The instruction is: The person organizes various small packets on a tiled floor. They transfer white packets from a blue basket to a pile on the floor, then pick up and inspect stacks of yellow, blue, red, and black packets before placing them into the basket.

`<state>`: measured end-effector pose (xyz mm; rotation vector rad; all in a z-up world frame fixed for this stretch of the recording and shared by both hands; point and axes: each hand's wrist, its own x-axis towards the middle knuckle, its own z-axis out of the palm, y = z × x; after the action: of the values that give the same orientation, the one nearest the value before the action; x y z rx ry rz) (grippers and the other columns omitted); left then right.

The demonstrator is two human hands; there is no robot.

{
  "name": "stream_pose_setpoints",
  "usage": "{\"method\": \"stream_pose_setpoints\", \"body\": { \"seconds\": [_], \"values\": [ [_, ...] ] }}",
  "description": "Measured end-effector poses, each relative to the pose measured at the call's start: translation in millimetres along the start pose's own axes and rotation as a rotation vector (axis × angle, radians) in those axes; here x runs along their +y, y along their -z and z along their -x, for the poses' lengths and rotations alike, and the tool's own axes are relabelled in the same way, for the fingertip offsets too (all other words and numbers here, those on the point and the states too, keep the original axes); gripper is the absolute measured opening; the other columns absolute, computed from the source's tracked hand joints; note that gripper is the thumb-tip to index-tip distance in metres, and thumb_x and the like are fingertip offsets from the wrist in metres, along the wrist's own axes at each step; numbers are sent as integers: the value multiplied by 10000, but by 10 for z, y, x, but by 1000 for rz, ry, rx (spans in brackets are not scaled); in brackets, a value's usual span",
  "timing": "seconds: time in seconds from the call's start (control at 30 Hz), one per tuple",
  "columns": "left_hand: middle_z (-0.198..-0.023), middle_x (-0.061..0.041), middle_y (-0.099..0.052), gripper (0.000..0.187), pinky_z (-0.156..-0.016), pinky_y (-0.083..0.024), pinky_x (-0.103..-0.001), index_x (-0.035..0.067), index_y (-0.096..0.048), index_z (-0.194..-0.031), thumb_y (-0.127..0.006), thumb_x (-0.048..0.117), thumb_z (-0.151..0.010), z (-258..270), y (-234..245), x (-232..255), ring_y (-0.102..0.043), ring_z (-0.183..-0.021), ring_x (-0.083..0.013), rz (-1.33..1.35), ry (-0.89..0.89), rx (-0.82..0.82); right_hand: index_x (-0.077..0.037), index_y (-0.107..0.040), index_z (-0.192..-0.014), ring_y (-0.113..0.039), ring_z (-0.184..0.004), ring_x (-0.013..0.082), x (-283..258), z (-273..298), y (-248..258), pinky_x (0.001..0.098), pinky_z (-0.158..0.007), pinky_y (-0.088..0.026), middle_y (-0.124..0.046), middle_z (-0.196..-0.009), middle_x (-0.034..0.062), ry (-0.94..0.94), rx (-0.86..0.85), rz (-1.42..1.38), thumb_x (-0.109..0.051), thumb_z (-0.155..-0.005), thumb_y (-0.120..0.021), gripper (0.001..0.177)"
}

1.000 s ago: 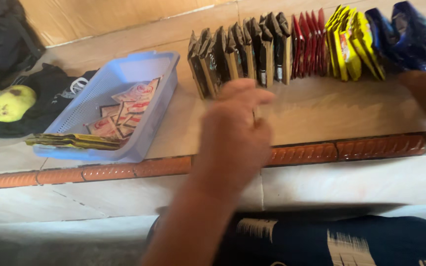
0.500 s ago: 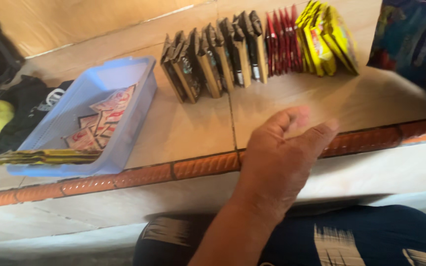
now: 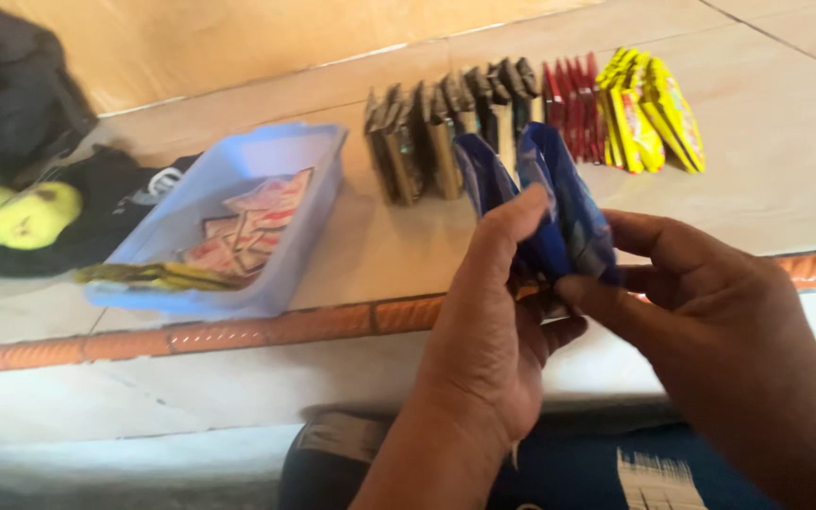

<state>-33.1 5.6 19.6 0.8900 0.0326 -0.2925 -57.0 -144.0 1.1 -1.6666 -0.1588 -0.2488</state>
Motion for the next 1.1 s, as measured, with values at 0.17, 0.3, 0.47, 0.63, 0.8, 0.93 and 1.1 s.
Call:
{"method": "stream_pose_setpoints", "body": {
  "seconds": [0.17, 0.3, 0.47, 0.63, 0.8, 0.93, 1.1],
  "values": [
    [-909, 18, -666, 361, -735, -464, -404, 200, -643, -1079, -742, 383, -785, 100, 214, 103, -632, -802, -170, 38, -17, 10, 33, -640, -1342, -742, -952, 191, -109, -46, -101, 311, -831, -601, -774, -1069, 140, -164, 96, -153, -119, -993, -604, 382],
    [-1053, -5, -640, 504, -748, -470, -435, 268, -577, -1239, -751, 392, -782, 178, 300, 142, -634, -894, -191, 28, -70, -36, -55, -460, -1525, -776, -937, 187, -167, -35, -160, 319, -817, -608, -769, -1089, 172, -21, 140, -75, -83, -1020, -567, 516],
    [-1144, 4, -610, 622, -763, -481, -457, 283, -562, -1302, -766, 554, -780, 198, 301, 161, -598, -960, -167, 10, -72, -43, -146, -439, -1646, -697, -762, 253, -242, 50, -250, 382, -609, -513, -763, -1032, 207, 0, 230, 306, -46, -1050, -590, 623],
    [-1104, 33, -654, 652, -736, -483, -441, 326, -601, -1270, -709, 664, -723, 249, 246, 205, -598, -917, -142, 28, -31, 50, -29, -633, -1386, -701, -890, 116, -268, 103, -303, 247, -763, -580, -746, -1050, 109, 119, 87, 151, -78, -1025, -572, 370],
    [-913, 58, -687, 453, -708, -445, -389, 262, -654, -1061, -638, 611, -772, 325, 214, 269, -608, -835, -119, 92, -5, 18, -65, -621, -1405, -705, -918, 127, -184, 139, -296, 279, -761, -592, -748, -1035, 112, 114, -34, 136, -120, -968, -664, 442],
    [-892, 46, -673, 354, -705, -417, -388, 248, -661, -1043, -644, 548, -854, 286, 243, 229, -595, -814, -143, 120, 5, 9, -57, -676, -1397, -687, -867, 154, -157, 77, -268, 302, -707, -569, -762, -1026, 132, 14, 111, 284, -151, -995, -661, 413],
    [-898, 56, -707, 325, -700, -439, -378, 239, -675, -1024, -581, 519, -888, 259, 286, 176, -615, -782, -130, 122, 70, 24, -19, -631, -1333, -712, -910, 115, -268, 63, -259, 261, -790, -605, -743, -1038, 76, 87, 66, -2, -169, -1004, -593, 365]
  ]
}}
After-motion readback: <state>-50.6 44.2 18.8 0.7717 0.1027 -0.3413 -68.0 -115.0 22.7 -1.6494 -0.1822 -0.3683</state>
